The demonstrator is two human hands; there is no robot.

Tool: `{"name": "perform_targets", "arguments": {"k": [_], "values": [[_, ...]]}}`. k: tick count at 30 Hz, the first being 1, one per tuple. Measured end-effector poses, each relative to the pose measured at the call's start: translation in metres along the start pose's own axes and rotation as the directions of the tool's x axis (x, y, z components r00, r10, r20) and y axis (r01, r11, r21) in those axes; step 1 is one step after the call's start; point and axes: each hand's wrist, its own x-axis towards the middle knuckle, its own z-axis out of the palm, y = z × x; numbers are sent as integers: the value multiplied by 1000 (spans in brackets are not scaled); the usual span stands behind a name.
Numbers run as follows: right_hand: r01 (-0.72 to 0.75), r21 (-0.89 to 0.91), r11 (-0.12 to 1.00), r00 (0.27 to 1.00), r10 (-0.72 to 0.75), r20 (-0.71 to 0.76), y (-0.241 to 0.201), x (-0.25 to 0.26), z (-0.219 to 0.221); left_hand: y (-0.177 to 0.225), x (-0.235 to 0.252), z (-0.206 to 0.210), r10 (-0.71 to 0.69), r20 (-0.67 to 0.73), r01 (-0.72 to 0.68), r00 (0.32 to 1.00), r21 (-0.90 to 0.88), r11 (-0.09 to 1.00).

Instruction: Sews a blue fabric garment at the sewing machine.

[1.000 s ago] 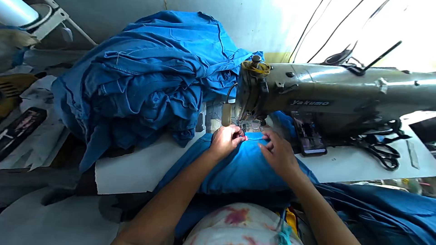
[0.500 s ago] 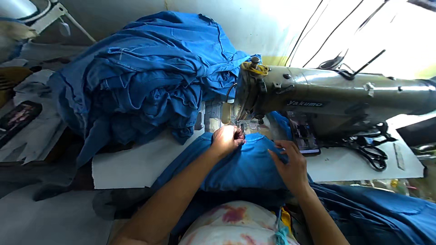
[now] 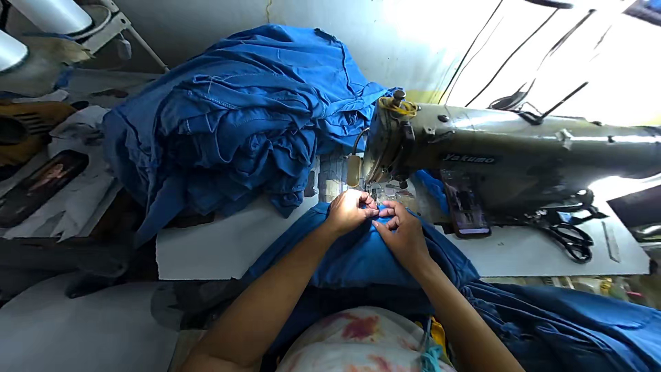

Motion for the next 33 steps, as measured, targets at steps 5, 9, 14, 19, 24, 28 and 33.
{"name": "perform_targets", "arguments": {"k": [5, 9, 14, 19, 24, 28, 33], "values": [[-44, 151, 988, 995, 57, -81, 6, 10, 14, -6, 0, -4, 38, -11, -40, 999, -260, 965], [10, 269, 963, 994, 19, -104, 14, 11, 18, -9, -2, -10, 127, 22, -111, 992, -356, 928], [34, 216, 976, 993, -9, -114, 17, 11, 22, -19, 1, -12, 262, 34, -243, 964, -277, 930], [102, 201, 974, 985, -70, -158, 21, 9, 25, -24, -3, -11, 344, -4, -340, 939, -176, 924], [115, 130, 985, 982, -93, -167, 17, 6, 25, -24, -9, -4, 532, -80, -524, 843, 107, 845], [156, 108, 982, 973, -135, -185, 19, 6, 26, -23, -13, 0, 584, -81, -539, 808, 298, 787], [245, 3, 969, 948, -239, -210, 21, 5, 27, -30, -12, 3, 594, -99, -541, 798, 316, 779]]}}
